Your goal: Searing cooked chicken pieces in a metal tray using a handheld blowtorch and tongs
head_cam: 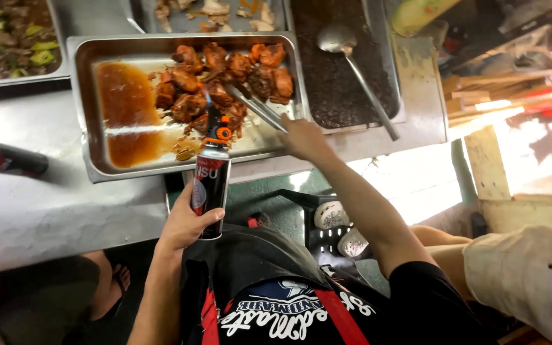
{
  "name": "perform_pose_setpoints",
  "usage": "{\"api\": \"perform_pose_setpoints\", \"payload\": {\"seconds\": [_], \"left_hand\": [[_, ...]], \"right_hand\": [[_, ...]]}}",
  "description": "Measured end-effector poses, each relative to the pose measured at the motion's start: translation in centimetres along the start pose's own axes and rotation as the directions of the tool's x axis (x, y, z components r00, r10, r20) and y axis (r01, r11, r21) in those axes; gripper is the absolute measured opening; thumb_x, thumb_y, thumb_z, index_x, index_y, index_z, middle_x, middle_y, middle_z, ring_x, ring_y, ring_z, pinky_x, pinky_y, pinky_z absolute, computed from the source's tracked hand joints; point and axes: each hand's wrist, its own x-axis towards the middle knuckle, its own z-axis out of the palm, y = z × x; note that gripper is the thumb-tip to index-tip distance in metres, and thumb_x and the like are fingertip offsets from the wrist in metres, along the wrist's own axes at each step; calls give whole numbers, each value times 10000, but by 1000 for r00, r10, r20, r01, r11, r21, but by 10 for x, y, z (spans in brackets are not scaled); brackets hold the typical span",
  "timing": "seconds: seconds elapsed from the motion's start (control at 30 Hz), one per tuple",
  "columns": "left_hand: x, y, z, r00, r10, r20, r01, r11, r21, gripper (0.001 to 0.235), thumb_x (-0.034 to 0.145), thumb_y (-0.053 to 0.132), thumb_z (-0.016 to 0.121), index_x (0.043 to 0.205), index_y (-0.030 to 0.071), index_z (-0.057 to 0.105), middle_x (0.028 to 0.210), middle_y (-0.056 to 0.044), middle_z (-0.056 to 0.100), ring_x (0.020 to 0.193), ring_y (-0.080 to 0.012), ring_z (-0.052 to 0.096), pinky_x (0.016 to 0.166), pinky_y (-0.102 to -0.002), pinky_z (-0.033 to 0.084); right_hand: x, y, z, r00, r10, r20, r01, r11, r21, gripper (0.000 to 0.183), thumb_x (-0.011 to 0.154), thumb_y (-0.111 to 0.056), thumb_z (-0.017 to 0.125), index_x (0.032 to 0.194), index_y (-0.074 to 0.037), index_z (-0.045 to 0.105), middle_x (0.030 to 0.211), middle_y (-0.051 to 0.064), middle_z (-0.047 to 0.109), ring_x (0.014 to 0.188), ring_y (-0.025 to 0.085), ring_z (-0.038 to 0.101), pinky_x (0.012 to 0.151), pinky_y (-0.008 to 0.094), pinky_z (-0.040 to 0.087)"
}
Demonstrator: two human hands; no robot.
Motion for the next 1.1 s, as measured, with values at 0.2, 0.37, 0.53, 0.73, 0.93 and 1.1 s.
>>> {"api": "perform_pose_setpoints", "payload": {"seconds": [0.2,0.37,0.53,0.73,0.93,1.1], "left_hand": [[2,4,4,999,50,13,-49,997,-53,838,575,197,953,1329,95,604,1038,-119,670,980,-214,605,896,-382,504],[2,-12,2,997,76,16,-74,993,-91,886,562,192,975,1356,104,593,1082,-139,698,1019,-198,626,918,-392,517],[6,-20,-9,994,107,-21,-108,991,-77,937,563,262,981,1387,78,576,1169,-207,692,1098,-286,651,958,-453,508],[9,-13,-11,991,131,-29,-135,966,-222,788,581,221,970,1293,133,643,1051,-107,697,981,-201,613,883,-396,527],[18,-13,-3,985,170,-10,-167,955,-243,740,623,222,949,1286,132,632,1017,-108,685,952,-219,623,852,-391,535],[18,-20,1,987,154,-43,-160,969,-191,915,587,301,970,1393,103,585,1183,-192,666,1098,-281,640,941,-447,509]], "right_hand": [[-9,1,3,1000,4,-5,-3,988,151,648,1035,-456,473,1517,-24,448,1267,286,662,1188,481,632,999,593,501],[-53,20,0,977,6,-213,66,943,326,473,1040,-441,456,1358,-99,532,855,244,703,883,480,695,830,594,522],[-85,43,43,971,99,-217,54,795,605,349,1077,-433,522,1174,-109,610,674,102,664,561,284,677,581,437,554],[-119,40,77,958,263,-111,-70,593,802,510,1089,-266,467,1440,102,430,747,170,647,535,277,673,466,377,580],[-134,42,112,942,326,-73,-123,542,832,535,1112,-325,431,1456,84,407,756,177,647,551,294,677,471,382,588],[-127,46,127,923,384,-14,-199,510,837,532,1133,-319,426,1490,73,390,778,199,634,549,310,660,474,425,587]]}}
